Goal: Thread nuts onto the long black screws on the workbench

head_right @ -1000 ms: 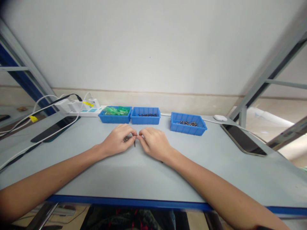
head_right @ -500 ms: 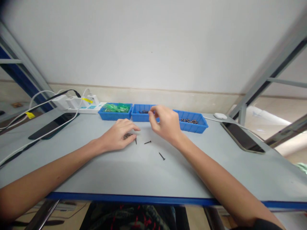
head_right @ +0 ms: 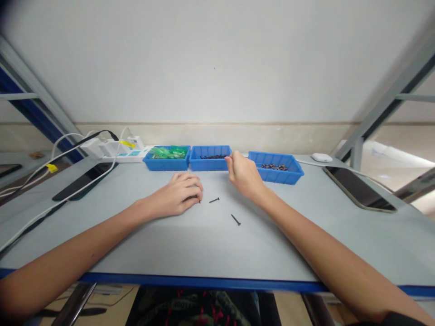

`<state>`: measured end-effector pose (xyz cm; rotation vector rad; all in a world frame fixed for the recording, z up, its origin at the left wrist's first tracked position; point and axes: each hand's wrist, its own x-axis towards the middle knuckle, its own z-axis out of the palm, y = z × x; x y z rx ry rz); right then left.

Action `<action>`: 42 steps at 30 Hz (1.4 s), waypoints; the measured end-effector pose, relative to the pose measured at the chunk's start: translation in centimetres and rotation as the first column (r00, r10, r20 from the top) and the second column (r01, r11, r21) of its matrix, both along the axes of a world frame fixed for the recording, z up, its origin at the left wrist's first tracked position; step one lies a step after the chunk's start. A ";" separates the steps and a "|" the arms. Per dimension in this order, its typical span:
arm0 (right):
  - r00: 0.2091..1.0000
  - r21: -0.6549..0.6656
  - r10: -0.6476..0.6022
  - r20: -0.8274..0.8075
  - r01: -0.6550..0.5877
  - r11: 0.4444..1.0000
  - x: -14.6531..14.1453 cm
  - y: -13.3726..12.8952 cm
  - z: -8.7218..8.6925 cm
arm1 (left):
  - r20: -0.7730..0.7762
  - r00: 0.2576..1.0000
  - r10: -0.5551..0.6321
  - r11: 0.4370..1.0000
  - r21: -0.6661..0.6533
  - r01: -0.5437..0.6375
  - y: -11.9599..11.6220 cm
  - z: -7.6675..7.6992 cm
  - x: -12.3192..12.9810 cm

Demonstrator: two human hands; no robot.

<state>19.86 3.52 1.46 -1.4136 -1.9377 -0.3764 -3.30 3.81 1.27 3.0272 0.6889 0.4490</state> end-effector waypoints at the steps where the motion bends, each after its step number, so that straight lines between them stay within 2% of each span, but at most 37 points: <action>1: 1.000 0.008 0.004 0.009 -0.004 1.000 -0.4 -0.2 0.0 | -0.007 1.000 0.005 1.000 0.003 -0.005 0.0 -0.1 0.1; 7: 0.984 0.021 0.139 0.112 -0.142 0.990 -2.8 -1.9 -0.2 | -0.027 0.999 -0.025 0.995 0.097 0.027 0.2 -0.9 1.1; 10: 0.981 -0.013 0.180 0.075 -0.179 0.984 -2.9 -2.3 0.0 | -0.018 0.997 -0.072 0.981 0.182 0.074 0.4 -1.1 1.7; 12: 0.980 -0.069 0.201 -0.001 -0.200 0.977 -2.7 -2.4 0.4 | 0.015 0.997 -0.076 0.980 0.186 0.072 0.5 -1.0 1.9; 16: 0.949 -0.246 0.282 -0.143 -0.310 0.918 -2.6 -2.4 0.8 | 0.101 0.995 -0.002 0.994 0.107 -0.009 0.5 -0.3 1.7; 20: 0.930 -0.341 0.348 -0.117 -0.367 0.865 -3.5 -3.1 0.6 | 0.214 0.973 0.085 0.996 -0.019 -0.083 0.5 0.7 0.7; 25: 0.923 -0.254 0.383 -0.041 -0.381 0.889 -3.7 -4.5 -0.3 | 0.321 0.933 0.164 0.974 -0.204 -0.101 -0.7 1.5 0.4; 30: 0.919 -0.150 0.390 -0.051 -0.393 0.907 -2.5 -5.3 -1.3 | 0.319 0.943 0.095 0.944 -0.330 0.017 -2.2 0.7 1.6; 37: 0.859 -0.170 0.506 -0.076 -0.511 0.843 -2.0 -5.2 -1.4 | 0.379 0.918 0.118 0.884 -0.460 0.077 -2.6 -0.1 2.3; 40: 0.853 -0.151 0.515 -0.083 -0.522 0.840 -2.0 -5.3 -1.3 | 0.401 0.908 0.125 0.862 -0.496 0.100 -2.6 -0.3 2.3; 42: 0.858 -0.148 0.503 -0.099 -0.513 0.846 -2.0 -5.3 -1.3 | 0.423 0.897 0.127 0.869 -0.484 0.105 -2.6 -0.5 2.2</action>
